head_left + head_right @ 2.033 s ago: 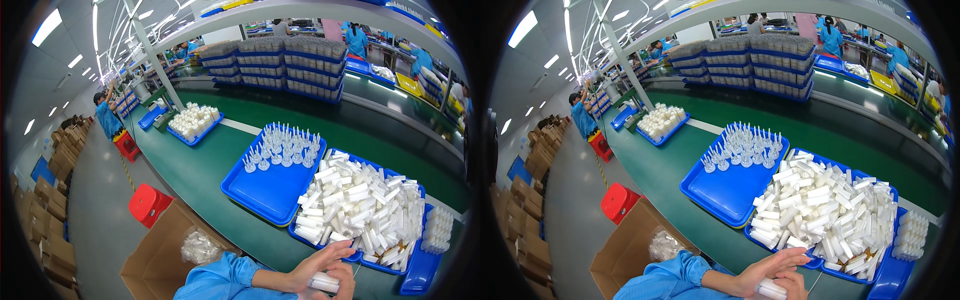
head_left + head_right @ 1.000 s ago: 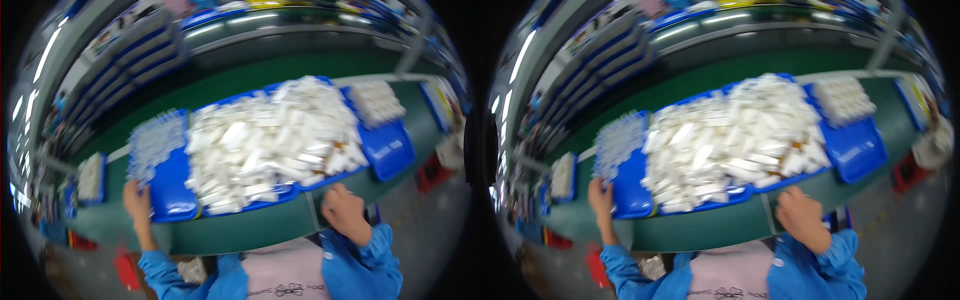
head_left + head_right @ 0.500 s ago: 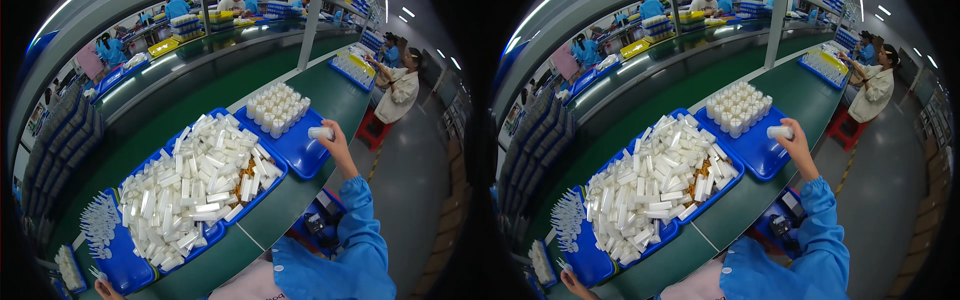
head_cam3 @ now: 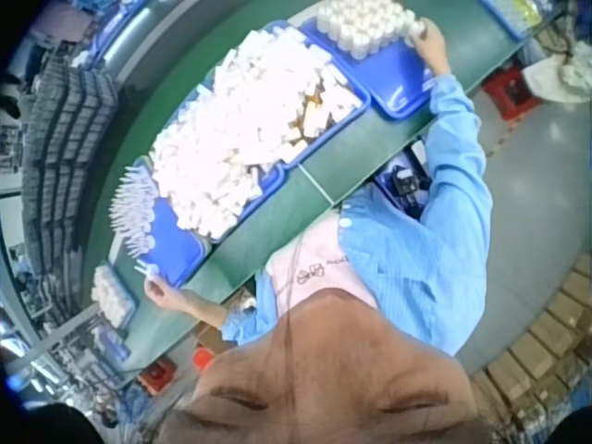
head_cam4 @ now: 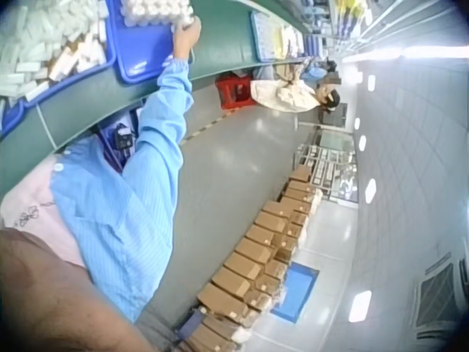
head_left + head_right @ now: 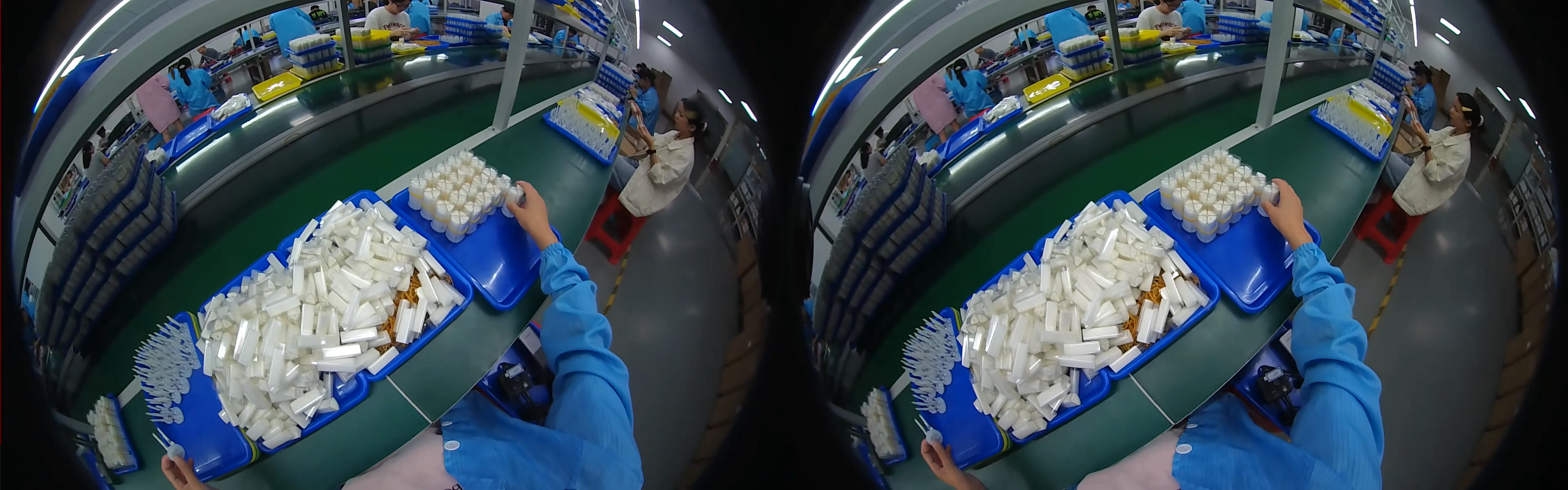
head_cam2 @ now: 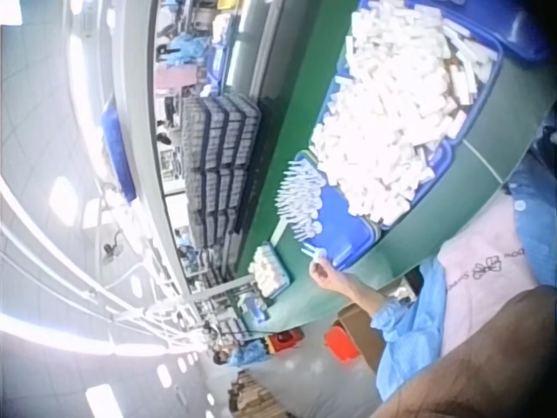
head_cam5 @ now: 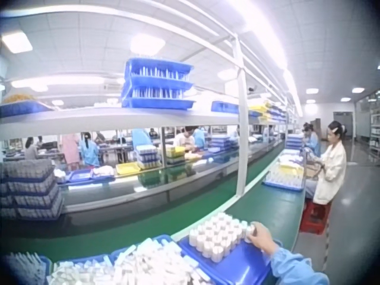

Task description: Assembling small white plastic components and grouping them in sets of four using rubber bands.

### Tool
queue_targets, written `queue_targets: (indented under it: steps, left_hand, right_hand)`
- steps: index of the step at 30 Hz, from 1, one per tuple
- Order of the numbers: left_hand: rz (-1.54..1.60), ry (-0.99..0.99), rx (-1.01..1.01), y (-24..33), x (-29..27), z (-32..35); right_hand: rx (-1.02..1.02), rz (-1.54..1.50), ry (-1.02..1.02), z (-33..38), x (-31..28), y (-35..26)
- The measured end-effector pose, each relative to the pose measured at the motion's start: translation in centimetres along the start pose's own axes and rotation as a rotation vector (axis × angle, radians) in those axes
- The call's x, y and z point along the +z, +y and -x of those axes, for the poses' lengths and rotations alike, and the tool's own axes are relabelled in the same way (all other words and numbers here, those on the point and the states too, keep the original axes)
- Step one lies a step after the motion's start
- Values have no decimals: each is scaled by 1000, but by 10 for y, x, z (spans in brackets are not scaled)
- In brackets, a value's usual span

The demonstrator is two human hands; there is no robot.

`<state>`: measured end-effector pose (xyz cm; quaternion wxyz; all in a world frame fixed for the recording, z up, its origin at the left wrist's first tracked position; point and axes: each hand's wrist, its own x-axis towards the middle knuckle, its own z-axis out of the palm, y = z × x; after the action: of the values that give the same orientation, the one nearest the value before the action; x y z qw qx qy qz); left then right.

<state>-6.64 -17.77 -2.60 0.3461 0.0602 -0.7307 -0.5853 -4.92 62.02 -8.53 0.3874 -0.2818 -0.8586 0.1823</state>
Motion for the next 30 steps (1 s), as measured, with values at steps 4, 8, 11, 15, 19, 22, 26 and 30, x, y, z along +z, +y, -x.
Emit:
queue_targets:
  steps: [4, 8, 11, 15, 19, 22, 26, 30]
  left_hand:
    - [10, 2, -23, -5, -2, 3]
    - [30, -8, -30, 3, 3, 5]
    - [61, -9, -22, -5, -2, 2]
    - [70, -8, -26, -3, -1, 4]
    - [63, -1, -44, -1, -4, 5]
    - [66, 2, -52, -4, -6, 2]
    - [40, -33, -46, 3, 1, 4]
    - [103, -75, -107, 29, 12, 27]
  right_hand:
    - [134, -144, -20, 10, 1, -6]
    - [176, -238, -67, 10, 2, -11]
    - [156, -187, -71, 3, 5, -6]
    - [166, -186, -65, 2, 3, -3]
    - [175, -103, 68, 14, -12, -30]
    - [115, -213, 126, 23, -28, -59]
    - [20, -514, -17, 50, -49, -128]
    - [-282, -588, -548, 99, -60, -207]
